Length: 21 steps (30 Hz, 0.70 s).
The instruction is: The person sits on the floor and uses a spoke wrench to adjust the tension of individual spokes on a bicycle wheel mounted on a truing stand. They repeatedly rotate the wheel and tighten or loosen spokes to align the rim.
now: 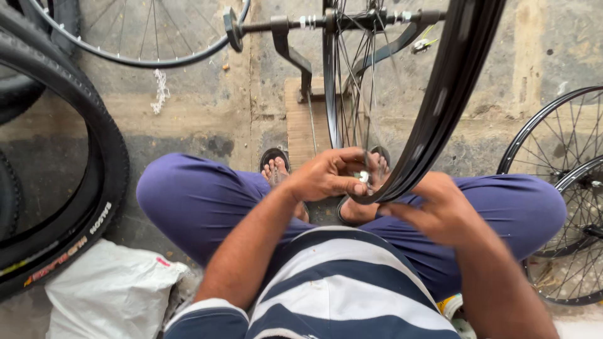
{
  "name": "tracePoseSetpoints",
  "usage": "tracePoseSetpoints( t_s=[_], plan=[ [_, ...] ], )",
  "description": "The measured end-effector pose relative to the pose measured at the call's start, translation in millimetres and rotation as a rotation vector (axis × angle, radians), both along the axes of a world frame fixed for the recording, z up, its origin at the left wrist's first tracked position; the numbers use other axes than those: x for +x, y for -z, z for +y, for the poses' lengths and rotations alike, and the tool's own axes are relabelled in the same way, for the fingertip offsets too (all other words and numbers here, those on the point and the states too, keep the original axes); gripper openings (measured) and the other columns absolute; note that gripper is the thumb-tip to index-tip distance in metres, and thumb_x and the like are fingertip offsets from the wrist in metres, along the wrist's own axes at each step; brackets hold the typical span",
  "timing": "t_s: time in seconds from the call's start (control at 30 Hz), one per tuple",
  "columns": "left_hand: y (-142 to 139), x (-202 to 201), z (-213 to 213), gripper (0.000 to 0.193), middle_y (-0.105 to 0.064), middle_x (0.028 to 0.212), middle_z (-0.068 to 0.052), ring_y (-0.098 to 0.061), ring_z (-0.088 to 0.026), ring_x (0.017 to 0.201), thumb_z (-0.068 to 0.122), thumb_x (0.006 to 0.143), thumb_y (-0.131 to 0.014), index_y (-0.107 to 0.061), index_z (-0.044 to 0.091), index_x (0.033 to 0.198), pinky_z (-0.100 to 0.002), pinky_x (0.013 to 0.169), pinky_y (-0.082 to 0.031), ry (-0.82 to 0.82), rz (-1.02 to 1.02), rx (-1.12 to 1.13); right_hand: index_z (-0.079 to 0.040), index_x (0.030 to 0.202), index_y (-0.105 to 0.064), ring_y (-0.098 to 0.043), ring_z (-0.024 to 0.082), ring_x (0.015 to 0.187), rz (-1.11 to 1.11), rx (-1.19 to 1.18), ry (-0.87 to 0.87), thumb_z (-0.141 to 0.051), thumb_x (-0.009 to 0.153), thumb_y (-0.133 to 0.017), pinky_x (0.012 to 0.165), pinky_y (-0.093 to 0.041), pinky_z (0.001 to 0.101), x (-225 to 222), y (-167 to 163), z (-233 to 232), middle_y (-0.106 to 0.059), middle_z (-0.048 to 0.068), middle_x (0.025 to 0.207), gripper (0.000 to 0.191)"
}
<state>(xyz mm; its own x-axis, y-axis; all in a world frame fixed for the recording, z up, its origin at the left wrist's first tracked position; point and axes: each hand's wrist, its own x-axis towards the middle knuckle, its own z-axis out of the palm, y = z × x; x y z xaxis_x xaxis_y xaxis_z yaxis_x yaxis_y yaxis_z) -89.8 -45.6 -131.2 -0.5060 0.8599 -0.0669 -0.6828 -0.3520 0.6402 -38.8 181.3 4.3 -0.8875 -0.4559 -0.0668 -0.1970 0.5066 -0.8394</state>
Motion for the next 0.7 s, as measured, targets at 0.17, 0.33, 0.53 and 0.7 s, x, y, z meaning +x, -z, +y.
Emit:
tracePoseSetpoints(
  t_s=[0.17,0.33,0.53,0.7],
  plan=[
    [25,-1,-4,0.045,-0.078,0.111,-0.011,-0.072,-0.027,0.105,0.021,0.089,-0.084,-0.065,0.010,0.128,-0.038,0.087,-0.056,-0.173,0.940,-0.839,-0.002,0.121,-0.067,-0.072,0.015,0.086,-0.442,-0.062,0.181,-0.021,0.093,-0.069,0.074,-0.058,0.0307,-31,98,-4,-0.076,0.006,0.097,0.034],
    [30,-14,-15,0.054,-0.074,0.124,-0.012,-0.074,-0.025,0.112,0.036,0.088,-0.080,-0.067,0.009,0.132,-0.037,0.096,-0.060,-0.329,0.685,-0.849,0.001,0.124,-0.072,-0.067,0.009,0.086,-0.609,-0.236,0.201,-0.025,0.104,-0.066,0.075,-0.055,0.0270,-33,144,-9,-0.074,0.005,0.096,0.033],
    [24,-19,0,0.090,-0.054,0.147,-0.023,-0.059,-0.033,0.134,0.046,0.092,-0.078,-0.035,0.002,0.158,-0.044,0.104,-0.055,-0.508,0.411,-0.695,0.004,0.115,-0.070,-0.067,0.014,0.075,-0.630,-0.061,0.239,-0.011,0.083,-0.082,0.058,-0.055,0.0301,-34,134,-14,-0.074,0.010,0.091,0.037],
    [20,-15,8,0.099,-0.060,0.136,-0.022,-0.067,-0.031,0.124,0.048,0.085,-0.078,-0.032,0.000,0.156,-0.042,0.096,-0.061,-0.487,0.317,-0.617,0.000,0.127,-0.065,-0.070,0.013,0.087,-0.527,-0.223,0.348,-0.012,0.090,-0.074,0.067,-0.058,0.0288,-59,149,5,-0.074,0.008,0.107,0.039]
  ],
)
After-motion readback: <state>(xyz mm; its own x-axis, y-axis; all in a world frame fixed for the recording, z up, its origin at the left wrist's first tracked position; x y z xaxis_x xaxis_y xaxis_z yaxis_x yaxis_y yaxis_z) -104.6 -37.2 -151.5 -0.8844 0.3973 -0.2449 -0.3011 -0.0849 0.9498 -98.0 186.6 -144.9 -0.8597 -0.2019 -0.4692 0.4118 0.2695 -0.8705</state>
